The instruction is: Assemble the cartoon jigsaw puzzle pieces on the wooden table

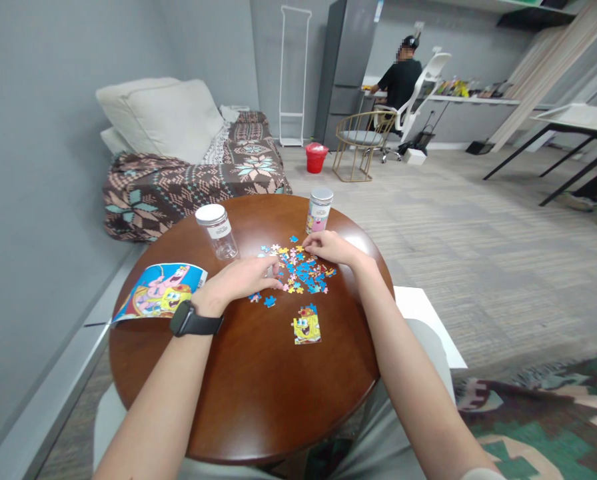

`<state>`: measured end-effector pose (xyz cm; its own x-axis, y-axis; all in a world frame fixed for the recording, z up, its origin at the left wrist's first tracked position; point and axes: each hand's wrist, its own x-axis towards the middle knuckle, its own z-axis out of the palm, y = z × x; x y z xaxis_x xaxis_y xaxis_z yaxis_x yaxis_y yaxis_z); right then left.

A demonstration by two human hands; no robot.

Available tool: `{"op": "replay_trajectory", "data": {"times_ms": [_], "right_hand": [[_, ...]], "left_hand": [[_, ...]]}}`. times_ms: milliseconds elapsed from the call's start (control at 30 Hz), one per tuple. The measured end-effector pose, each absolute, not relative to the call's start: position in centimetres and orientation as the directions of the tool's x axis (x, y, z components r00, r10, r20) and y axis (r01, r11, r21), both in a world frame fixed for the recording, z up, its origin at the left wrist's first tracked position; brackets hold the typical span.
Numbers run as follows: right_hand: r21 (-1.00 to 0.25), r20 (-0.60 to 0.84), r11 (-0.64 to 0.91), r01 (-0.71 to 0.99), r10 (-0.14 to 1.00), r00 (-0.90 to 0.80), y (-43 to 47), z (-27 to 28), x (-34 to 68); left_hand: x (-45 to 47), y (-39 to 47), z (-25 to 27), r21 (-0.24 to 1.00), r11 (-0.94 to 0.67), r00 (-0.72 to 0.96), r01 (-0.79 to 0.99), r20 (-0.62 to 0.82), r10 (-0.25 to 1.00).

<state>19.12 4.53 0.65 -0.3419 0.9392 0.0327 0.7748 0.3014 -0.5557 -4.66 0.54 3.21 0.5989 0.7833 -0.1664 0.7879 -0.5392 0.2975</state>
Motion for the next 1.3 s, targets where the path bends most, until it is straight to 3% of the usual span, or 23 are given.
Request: {"op": "replay_trajectory", "data": {"times_ms": [133,233,500,1133,1300], "right_hand": [[-0.557,0.021,0.312,0.770,0.932,-0.362,4.4,0.9,18.9],[-0.549,0.012,0.311,0.776,0.931,-0.365,4.4,0.9,18.9],[-0.551,0.005,0.310,0.775,0.930,-0.369,4.6,0.6,19.0],[-0.602,-0.011,0.284,0.746,0.932,-0.363,4.7,0.4,19.1],[-0.606,-0.027,0.272,0.748,0.932,-0.361,4.7,0.3,19.1]], "left_hand": [[-4.5,0.7,2.8,0.475,-0.599,0.734,0.645,-0.169,0.657],[-4.3,0.7,2.7,0.528,-0.606,0.775,0.595,-0.175,0.607],[-4.6,0.5,3.7,0.433,-0.576,0.695,0.693,-0.193,0.692],[-4.2,0.4,3.4,0.429,-0.581,0.695,0.691,-0.175,0.698],[-4.2,0.3,3.5,0.379,-0.599,0.686,0.705,-0.150,0.712]]}}
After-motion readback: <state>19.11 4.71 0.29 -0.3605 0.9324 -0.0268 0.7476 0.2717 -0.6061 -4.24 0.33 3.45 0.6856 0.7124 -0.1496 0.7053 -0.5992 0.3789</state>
